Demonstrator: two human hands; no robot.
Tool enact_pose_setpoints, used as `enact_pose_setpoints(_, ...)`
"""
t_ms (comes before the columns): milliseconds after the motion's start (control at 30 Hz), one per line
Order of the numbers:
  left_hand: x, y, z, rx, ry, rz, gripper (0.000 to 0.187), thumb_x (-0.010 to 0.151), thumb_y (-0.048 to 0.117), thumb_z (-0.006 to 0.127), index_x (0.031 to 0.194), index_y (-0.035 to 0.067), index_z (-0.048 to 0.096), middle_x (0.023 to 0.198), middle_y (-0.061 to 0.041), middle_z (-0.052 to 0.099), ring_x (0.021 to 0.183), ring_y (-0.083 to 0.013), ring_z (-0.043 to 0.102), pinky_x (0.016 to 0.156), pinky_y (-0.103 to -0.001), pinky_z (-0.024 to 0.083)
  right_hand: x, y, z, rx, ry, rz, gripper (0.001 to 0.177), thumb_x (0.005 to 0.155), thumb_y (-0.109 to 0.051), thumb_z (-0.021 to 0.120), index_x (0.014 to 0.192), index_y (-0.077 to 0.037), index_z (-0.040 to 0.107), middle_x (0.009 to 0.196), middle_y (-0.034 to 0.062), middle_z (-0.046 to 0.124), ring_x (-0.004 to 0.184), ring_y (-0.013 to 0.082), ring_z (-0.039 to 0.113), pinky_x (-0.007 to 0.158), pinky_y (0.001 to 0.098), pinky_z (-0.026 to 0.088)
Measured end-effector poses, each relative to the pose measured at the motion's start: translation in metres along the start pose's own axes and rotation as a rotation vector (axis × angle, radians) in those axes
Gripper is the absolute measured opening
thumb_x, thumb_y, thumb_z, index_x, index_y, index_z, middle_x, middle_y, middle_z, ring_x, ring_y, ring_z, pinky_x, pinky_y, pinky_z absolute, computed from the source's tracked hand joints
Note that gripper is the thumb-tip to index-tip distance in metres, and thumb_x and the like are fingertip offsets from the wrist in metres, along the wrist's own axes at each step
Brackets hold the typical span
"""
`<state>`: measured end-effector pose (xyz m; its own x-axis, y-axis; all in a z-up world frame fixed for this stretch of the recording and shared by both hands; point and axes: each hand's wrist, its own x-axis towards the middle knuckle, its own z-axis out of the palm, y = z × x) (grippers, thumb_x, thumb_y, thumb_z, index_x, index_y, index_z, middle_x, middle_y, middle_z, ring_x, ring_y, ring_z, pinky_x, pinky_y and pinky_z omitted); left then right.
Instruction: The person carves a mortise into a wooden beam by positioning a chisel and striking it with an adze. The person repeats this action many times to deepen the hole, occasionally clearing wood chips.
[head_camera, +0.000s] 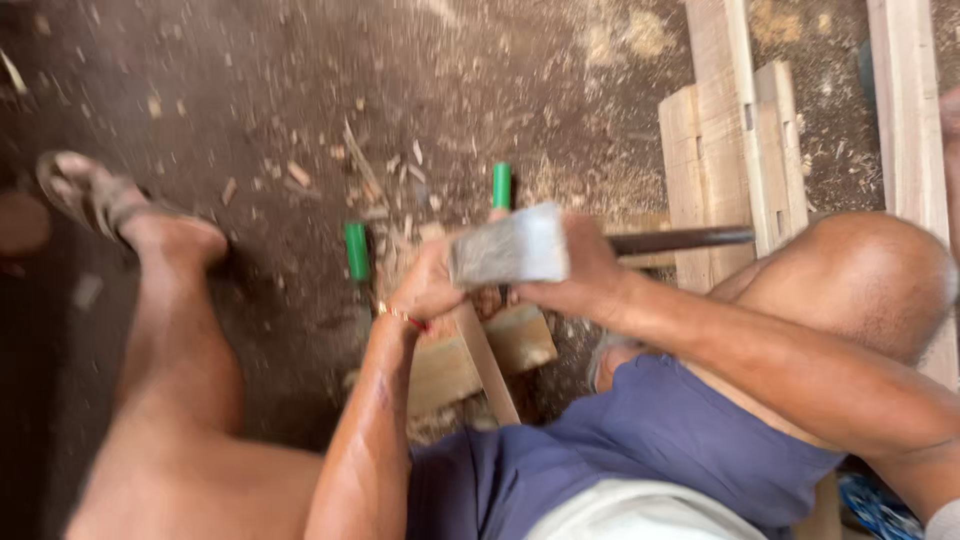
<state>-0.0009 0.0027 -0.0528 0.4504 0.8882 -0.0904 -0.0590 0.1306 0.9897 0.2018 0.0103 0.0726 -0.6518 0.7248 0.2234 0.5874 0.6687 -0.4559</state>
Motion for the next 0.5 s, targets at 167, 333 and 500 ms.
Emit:
enact_pose_setpoints(167, -0.020, 0.000, 0.001, 0.254, 0.062, -0.019, 0.059, 0.071, -0.001, 0.075, 0.129, 0.007, 0.066, 0.107, -0.004, 0.075, 0.100, -0.0139, 0.069, 0.091, -0.032, 0.056, -0.001, 0.005, 0.011, 0.083, -0.049, 0.083, 0.026, 0.083, -0.009, 0.070, 0.109, -0.011, 0.068, 0.084, 0.0032, 0.068, 0.065, 0.0156, 0.068, 0.057, 0.0298, 0.060)
enact_pose_setpoints(333, -0.019, 0.005, -0.001, 0.215, 0.076, -0.057, 0.064, 0.065, -0.002, 0.074, 0.126, 0.012, 0.066, 0.109, 0.000, 0.073, 0.101, -0.0138, 0.067, 0.090, -0.032, 0.054, 0.000, 0.012, 0.005, 0.005, -0.022, 0.122, 0.022, 0.079, -0.011, 0.072, 0.101, -0.011, 0.071, 0.079, 0.0011, 0.068, 0.060, 0.0137, 0.067, 0.054, 0.0285, 0.059)
enact_pose_setpoints(500, -0.009, 0.020, 0.000, 0.181, 0.153, -0.218, 0.030, 0.069, 0.000, 0.078, 0.095, 0.012, 0.068, 0.095, 0.003, 0.071, 0.089, -0.0093, 0.067, 0.081, -0.030, 0.056, -0.003, -0.003, -0.032, 0.135, 0.067, -0.075, 0.011, 0.098, -0.012, 0.074, 0.104, -0.009, 0.064, 0.085, 0.0009, 0.065, 0.067, 0.0115, 0.065, 0.058, 0.0311, 0.056)
